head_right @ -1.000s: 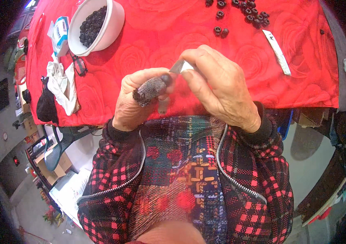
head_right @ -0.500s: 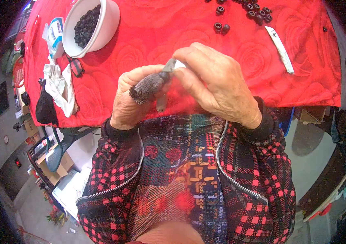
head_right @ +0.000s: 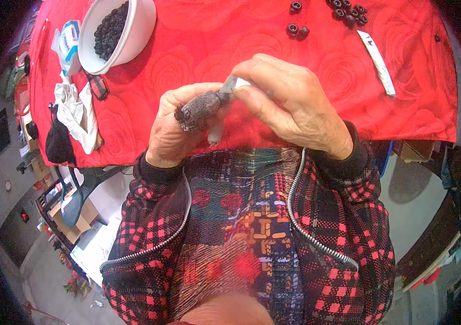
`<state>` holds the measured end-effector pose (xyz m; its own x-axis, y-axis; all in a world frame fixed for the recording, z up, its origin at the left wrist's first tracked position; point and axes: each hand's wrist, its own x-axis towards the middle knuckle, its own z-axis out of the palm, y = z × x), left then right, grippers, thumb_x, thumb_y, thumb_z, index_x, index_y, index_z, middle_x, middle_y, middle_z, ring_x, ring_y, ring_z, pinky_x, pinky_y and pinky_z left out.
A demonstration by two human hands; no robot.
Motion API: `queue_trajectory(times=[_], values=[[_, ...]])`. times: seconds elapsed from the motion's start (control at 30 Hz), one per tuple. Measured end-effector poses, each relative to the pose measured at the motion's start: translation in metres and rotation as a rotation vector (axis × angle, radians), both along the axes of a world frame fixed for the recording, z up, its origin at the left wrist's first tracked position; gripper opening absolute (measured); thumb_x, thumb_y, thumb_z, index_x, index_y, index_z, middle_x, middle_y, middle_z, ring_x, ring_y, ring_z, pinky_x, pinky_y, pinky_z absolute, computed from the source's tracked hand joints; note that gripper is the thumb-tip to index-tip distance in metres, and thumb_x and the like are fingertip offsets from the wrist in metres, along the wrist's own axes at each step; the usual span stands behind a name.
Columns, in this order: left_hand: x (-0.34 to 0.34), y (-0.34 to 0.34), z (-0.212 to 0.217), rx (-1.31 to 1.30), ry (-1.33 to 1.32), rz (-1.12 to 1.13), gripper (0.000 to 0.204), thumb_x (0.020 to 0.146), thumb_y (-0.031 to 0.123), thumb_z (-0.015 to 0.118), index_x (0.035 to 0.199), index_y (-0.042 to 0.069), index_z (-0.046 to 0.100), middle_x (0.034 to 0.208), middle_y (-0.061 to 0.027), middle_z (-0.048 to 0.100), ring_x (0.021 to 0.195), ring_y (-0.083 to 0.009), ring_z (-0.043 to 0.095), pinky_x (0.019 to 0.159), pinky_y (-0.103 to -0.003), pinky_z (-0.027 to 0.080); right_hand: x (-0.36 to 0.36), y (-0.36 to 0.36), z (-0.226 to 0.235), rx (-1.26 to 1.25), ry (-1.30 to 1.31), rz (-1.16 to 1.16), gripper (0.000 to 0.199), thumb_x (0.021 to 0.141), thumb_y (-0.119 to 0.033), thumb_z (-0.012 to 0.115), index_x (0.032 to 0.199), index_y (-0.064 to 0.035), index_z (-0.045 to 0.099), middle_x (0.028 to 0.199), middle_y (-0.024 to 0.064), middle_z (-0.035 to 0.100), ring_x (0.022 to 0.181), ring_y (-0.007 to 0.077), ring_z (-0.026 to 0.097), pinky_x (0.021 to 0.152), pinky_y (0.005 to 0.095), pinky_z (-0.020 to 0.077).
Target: The person sits at a table and uses a small metal tool to remove the pits from black olives one by one. They hold an olive in their left hand and use the tool in their right hand to extract the pit, then place the pitted olive onto the red tablecloth. The process is repeated continuously throughout the clip.
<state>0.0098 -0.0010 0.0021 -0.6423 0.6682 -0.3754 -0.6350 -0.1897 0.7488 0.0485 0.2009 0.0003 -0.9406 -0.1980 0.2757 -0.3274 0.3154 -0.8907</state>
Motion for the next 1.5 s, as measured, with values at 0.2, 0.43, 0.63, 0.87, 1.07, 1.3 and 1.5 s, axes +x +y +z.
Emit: queue_trajectory(times=[0.2,0.43,0.63,0.87,1.07,1.3,1.5], values=[[0.002,0.0,-0.002,-0.045,-0.008,-0.009,0.03,0.09,0.019,0.058,0.109,-0.004,0.061,0.085,-0.0086,0.064,0.056,-0.0141,0.057,0.047,-0.025,0.045,-0.002,0.002,-0.008,-0.015,-0.016,0.055,0.014,0.085,-0.006,0.055,0.096,0.0017,0.056,0.08,0.0148,0.056,0.072,0.0306,0.058,0.064,0.0357,0.0456],[-0.01,0.0,-0.012,0.086,-0.182,0.122,0.027,0.09,0.019,0.057,0.108,-0.001,0.059,0.082,-0.0037,0.06,0.061,-0.0102,0.055,0.048,-0.024,0.045,0.021,-0.018,-0.01,-0.031,0.008,0.279,0.018,0.079,-0.011,0.066,0.092,-0.0014,0.057,0.077,0.013,0.054,0.069,0.0298,0.056,0.06,0.0383,0.0452],[-0.001,0.003,-0.002,-0.005,-0.027,0.04,0.026,0.088,0.018,0.062,0.107,0.0,0.058,0.082,-0.0014,0.06,0.057,-0.0085,0.054,0.046,-0.023,0.043,0.005,-0.003,0.011,-0.028,0.06,-0.06,0.033,0.067,0.001,0.067,0.099,-0.0004,0.059,0.077,0.0114,0.055,0.066,0.025,0.056,0.056,0.0328,0.0435],[0.008,-0.002,-0.005,0.195,-0.254,-0.022,0.019,0.089,0.015,0.059,0.1,-0.001,0.06,0.078,-0.003,0.062,0.058,-0.0076,0.056,0.05,-0.021,0.048,0.002,-0.018,-0.002,0.239,0.479,-0.128,0.035,0.064,-0.003,0.066,0.097,0.0034,0.061,0.067,0.0094,0.049,0.055,0.0252,0.049,0.047,0.0358,0.0379],[0.009,-0.005,0.004,0.056,-0.094,0.192,0.019,0.091,0.014,0.052,0.097,0.0,0.063,0.083,-0.0113,0.065,0.06,-0.0139,0.06,0.048,-0.024,0.047,0.003,-0.03,0.004,0.177,0.609,-0.18,0.026,0.066,-0.003,0.073,0.089,0.003,0.063,0.061,0.0062,0.05,0.047,0.0203,0.044,0.044,0.0332,0.0342],[-0.099,-0.082,0.047,-0.827,1.086,0.617,0.023,0.081,-0.007,0.058,0.103,-0.001,0.066,0.093,-0.0074,0.067,0.076,-0.0111,0.062,0.067,-0.022,0.049,0.002,-0.006,-0.016,0.215,0.272,-0.355,0.025,0.071,-0.004,0.07,0.091,-0.0026,0.055,0.069,0.0118,0.049,0.062,0.029,0.052,0.053,0.0373,0.0404],[-0.154,-0.104,0.035,-1.115,1.235,0.658,0.022,0.079,-0.002,0.064,0.101,0.0,0.066,0.081,-0.0044,0.065,0.069,-0.0098,0.058,0.061,-0.024,0.046,0.01,0.014,-0.029,0.169,0.215,-0.49,0.018,0.073,0.0,0.068,0.088,-0.0028,0.057,0.069,0.0118,0.052,0.061,0.0278,0.056,0.054,0.0344,0.0428]])
